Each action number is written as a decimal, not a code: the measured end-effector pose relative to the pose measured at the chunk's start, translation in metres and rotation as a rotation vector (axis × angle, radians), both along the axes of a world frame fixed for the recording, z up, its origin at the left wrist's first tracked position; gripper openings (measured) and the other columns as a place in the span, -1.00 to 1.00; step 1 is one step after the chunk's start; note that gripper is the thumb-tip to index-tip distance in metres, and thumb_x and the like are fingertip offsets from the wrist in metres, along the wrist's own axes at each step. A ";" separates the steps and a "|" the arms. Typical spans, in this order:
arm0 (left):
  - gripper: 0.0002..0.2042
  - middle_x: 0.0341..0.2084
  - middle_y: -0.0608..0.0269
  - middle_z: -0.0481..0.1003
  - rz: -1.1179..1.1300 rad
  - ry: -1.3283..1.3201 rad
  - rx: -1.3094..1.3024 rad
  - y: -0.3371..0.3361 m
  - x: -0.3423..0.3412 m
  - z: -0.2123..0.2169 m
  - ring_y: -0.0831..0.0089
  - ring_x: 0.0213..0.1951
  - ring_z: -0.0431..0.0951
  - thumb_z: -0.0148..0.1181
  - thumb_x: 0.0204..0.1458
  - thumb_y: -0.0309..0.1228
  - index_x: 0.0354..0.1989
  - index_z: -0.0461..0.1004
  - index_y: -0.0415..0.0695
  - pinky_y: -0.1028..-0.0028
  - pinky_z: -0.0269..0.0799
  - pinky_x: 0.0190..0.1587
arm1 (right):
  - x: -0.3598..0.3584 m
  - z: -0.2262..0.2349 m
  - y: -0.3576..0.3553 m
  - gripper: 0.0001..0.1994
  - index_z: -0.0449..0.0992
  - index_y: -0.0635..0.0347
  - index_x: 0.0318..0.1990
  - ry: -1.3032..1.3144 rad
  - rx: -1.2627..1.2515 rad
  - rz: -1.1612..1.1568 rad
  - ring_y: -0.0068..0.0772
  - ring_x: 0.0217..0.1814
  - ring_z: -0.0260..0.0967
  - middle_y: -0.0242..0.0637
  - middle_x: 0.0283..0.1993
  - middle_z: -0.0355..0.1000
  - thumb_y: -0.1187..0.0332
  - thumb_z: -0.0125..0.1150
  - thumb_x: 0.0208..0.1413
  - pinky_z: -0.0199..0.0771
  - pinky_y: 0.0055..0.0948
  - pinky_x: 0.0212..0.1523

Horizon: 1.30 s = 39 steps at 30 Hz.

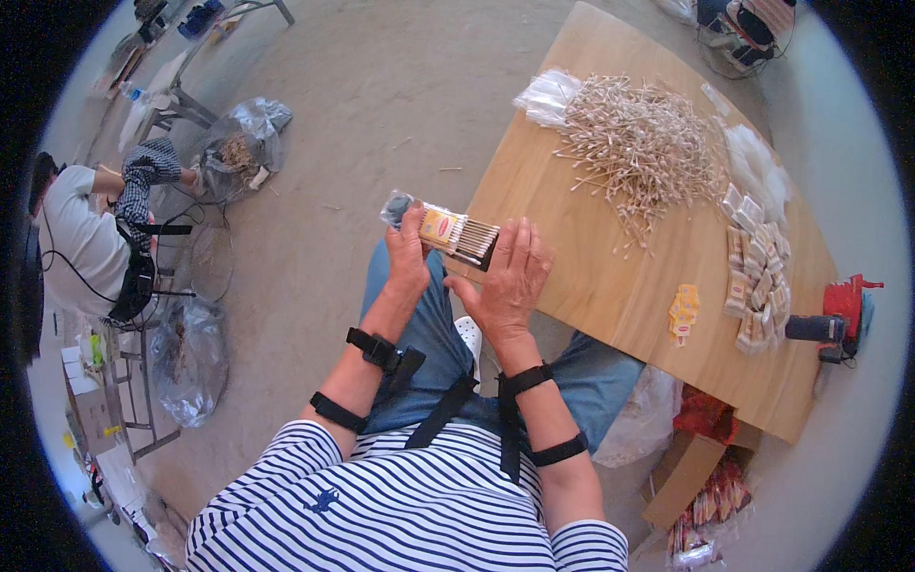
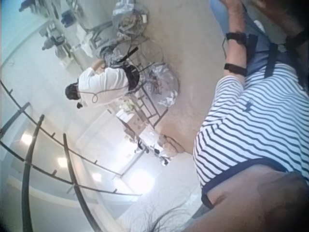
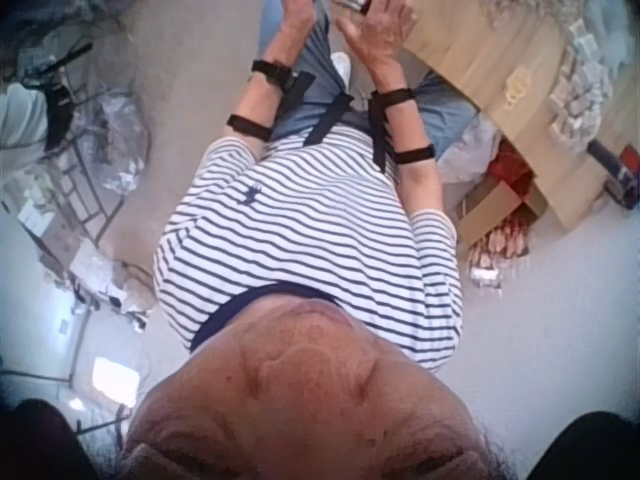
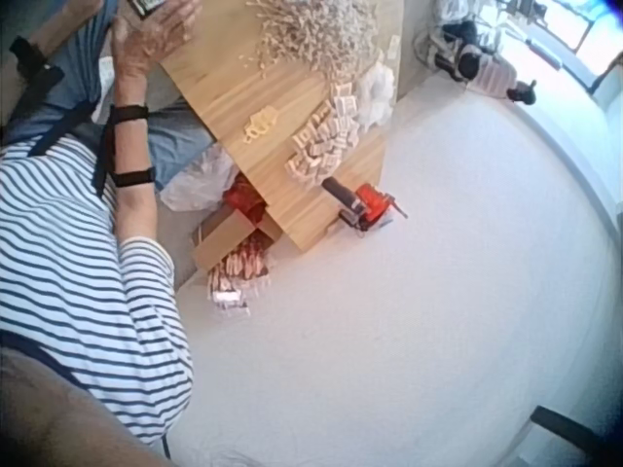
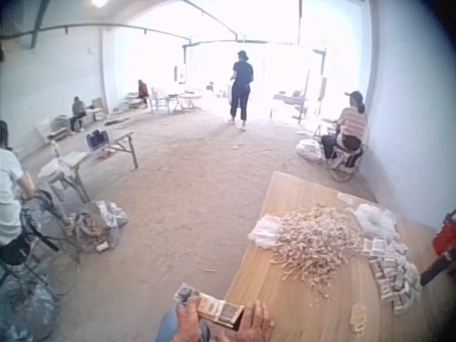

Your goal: The recorder gathers cotton-tipped swabs, aligns them, and places them into small plastic bags.

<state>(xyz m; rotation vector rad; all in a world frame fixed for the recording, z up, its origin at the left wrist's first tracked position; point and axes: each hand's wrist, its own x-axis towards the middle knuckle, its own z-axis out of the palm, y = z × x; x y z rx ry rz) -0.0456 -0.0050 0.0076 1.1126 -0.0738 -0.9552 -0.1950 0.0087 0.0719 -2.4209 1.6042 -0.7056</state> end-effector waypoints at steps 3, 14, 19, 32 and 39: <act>-0.84 -0.45 0.53 0.45 -0.003 0.004 0.018 0.000 -0.002 0.006 0.71 -0.44 0.43 0.24 0.12 -0.21 -0.31 0.50 -0.01 0.57 0.33 -0.46 | -0.002 -0.007 -0.001 0.29 -0.02 0.39 0.41 0.185 0.105 -0.015 0.01 0.57 -0.24 0.10 0.49 -0.08 -0.30 0.45 -0.42 -0.27 0.14 0.46; -0.84 -0.45 0.51 0.46 0.004 0.008 -0.016 0.000 -0.005 0.002 0.70 -0.44 0.44 0.22 0.14 -0.24 -0.32 0.50 -0.04 0.56 0.37 -0.42 | 0.019 -0.013 -0.004 0.29 -0.07 0.45 0.41 0.295 0.188 -0.042 0.05 0.62 -0.43 0.12 0.53 -0.21 -0.30 0.43 -0.36 -0.39 0.18 0.49; -0.84 -0.46 0.51 0.46 0.019 -0.003 -0.019 -0.002 -0.005 0.000 0.70 -0.46 0.43 0.22 0.13 -0.22 -0.33 0.50 -0.03 0.57 0.34 -0.45 | 0.032 -0.009 -0.004 0.26 -0.05 0.45 0.41 0.312 0.204 -0.040 0.03 0.62 -0.44 0.10 0.54 -0.23 -0.22 0.48 -0.34 -0.43 0.15 0.49; -0.79 -0.45 0.46 0.50 -0.245 -0.013 -0.017 0.004 0.041 -0.006 0.64 -0.45 0.54 0.21 0.18 -0.17 -0.28 0.45 -0.02 0.55 0.52 -0.44 | 0.029 -0.016 -0.002 0.23 -0.04 0.44 0.41 0.197 0.187 -0.015 0.03 0.62 -0.44 0.08 0.55 -0.24 -0.19 0.47 -0.32 -0.45 0.18 0.49; -0.84 -0.53 0.53 0.44 -0.200 -0.054 0.030 0.002 0.032 -0.013 0.75 -0.54 0.45 0.26 0.15 -0.23 -0.32 0.47 -0.01 0.64 0.31 -0.61 | 0.040 -0.004 -0.002 0.22 -0.03 0.41 0.41 0.303 0.235 -0.019 -0.01 0.63 -0.43 0.04 0.55 -0.22 -0.18 0.49 -0.32 -0.41 0.21 0.48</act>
